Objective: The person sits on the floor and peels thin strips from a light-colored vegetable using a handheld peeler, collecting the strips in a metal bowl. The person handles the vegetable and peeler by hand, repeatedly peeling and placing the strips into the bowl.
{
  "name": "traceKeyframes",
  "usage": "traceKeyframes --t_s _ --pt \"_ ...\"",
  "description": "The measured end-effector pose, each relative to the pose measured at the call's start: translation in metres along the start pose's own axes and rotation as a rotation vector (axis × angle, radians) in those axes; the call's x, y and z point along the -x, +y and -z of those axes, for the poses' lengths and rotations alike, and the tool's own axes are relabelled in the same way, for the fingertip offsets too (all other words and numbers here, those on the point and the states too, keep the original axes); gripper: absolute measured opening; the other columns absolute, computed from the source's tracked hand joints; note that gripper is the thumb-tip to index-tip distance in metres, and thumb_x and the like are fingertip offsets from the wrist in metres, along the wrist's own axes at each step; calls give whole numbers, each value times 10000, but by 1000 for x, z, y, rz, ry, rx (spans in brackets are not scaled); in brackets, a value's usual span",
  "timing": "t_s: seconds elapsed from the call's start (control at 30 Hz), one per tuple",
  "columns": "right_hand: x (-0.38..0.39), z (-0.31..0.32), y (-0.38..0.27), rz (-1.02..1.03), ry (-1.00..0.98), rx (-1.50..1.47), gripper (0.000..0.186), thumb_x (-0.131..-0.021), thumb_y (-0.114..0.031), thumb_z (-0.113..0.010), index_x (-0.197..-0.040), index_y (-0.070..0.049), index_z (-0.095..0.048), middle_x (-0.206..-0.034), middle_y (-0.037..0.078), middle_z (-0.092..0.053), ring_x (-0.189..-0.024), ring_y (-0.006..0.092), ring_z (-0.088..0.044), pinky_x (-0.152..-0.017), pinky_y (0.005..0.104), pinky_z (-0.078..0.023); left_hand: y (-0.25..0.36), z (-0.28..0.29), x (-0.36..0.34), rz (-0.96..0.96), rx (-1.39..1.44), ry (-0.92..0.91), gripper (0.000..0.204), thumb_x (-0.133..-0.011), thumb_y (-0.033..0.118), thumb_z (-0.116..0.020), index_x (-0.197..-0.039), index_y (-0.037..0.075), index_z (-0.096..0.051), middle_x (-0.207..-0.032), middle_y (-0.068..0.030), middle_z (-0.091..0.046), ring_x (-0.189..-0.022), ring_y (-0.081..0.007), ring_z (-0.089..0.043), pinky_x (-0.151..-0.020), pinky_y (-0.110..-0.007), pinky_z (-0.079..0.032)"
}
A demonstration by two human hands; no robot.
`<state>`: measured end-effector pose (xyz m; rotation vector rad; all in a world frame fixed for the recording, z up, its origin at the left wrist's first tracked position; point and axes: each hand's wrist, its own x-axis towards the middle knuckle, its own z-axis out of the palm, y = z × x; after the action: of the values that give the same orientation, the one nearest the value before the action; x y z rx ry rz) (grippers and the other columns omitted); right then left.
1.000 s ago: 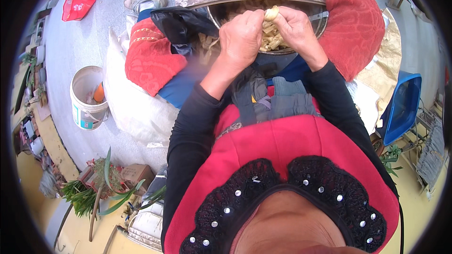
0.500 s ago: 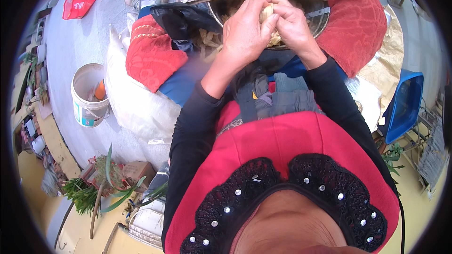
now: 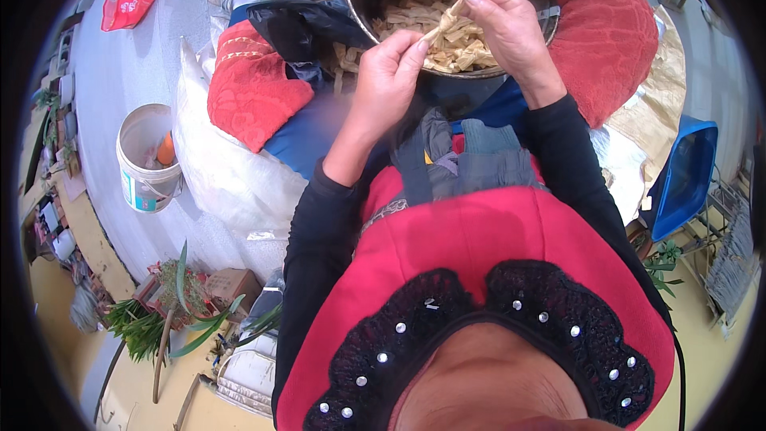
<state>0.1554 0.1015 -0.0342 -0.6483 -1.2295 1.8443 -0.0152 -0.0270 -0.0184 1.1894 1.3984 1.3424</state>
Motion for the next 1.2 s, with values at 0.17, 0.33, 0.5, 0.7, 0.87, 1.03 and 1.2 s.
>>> traceKeyframes --t_s 0.17,0.33,0.5,0.7,0.87,1.03,1.2 --pt "-10 2 -41 105 62 561 313 -1009 -248 -536 -1212 -41 -653 -1168 52 -652 -1096 136 -598 -940 260 -469 14 14 -11 -477 -821 131 119 -835 54 -684 -948 65 -646 -755 -92 -601 -660 -304 -614 -563 -348 -495" --pt "-13 -21 -66 -266 -379 686 263 -934 -249 -661 -1053 -15 -684 -843 33 -665 -768 97 -635 -697 255 -515 20 5 -29 -523 -722 56 76 -873 87 -669 -944 61 -658 -766 -95 -616 -643 -255 -617 -561 -322 -482" --pt "-14 -6 -74 -256 -350 594 211 -926 -218 -670 -992 -21 -700 -764 -19 -621 -680 55 -573 -615 217 -479 16 12 -37 31 -70 -204 156 -959 155 -625 -1003 24 -696 -756 10 -610 -678 -46 -505 -611 -223 -423" --pt "-47 -16 -72 22 -115 721 227 -934 -212 -648 -1059 -26 -689 -774 -22 -604 -668 57 -523 -601 229 -451 33 31 -88 64 -6 -130 210 -964 156 -607 -1043 -17 -696 -699 49 -556 -633 -34 -463 -569 -196 -381" --pt "-63 -10 -67 170 -2 870 224 -952 -212 -614 -1072 -28 -660 -841 28 -635 -778 102 -568 -711 265 -478 28 34 -127 -2 -127 -101 206 -969 148 -585 -1041 -14 -689 -731 25 -589 -689 -52 -516 -625 -211 -420" --pt "-68 -8 -57 183 59 819 204 -957 -192 -593 -1050 -20 -652 -839 21 -620 -811 94 -556 -739 259 -466 24 31 -141 -26 -64 -100 191 -970 149 -573 -1042 -3 -665 -742 26 -591 -697 -47 -514 -622 -208 -413" --pt "-67 -9 -56 163 77 747 202 -956 -186 -590 -1036 -12 -654 -831 -2 -608 -802 81 -544 -727 252 -462 33 29 -139 -34 -54 -90 157 -967 147 -571 -1023 16 -637 -733 39 -574 -673 -37 -493 -581 -210 -400"
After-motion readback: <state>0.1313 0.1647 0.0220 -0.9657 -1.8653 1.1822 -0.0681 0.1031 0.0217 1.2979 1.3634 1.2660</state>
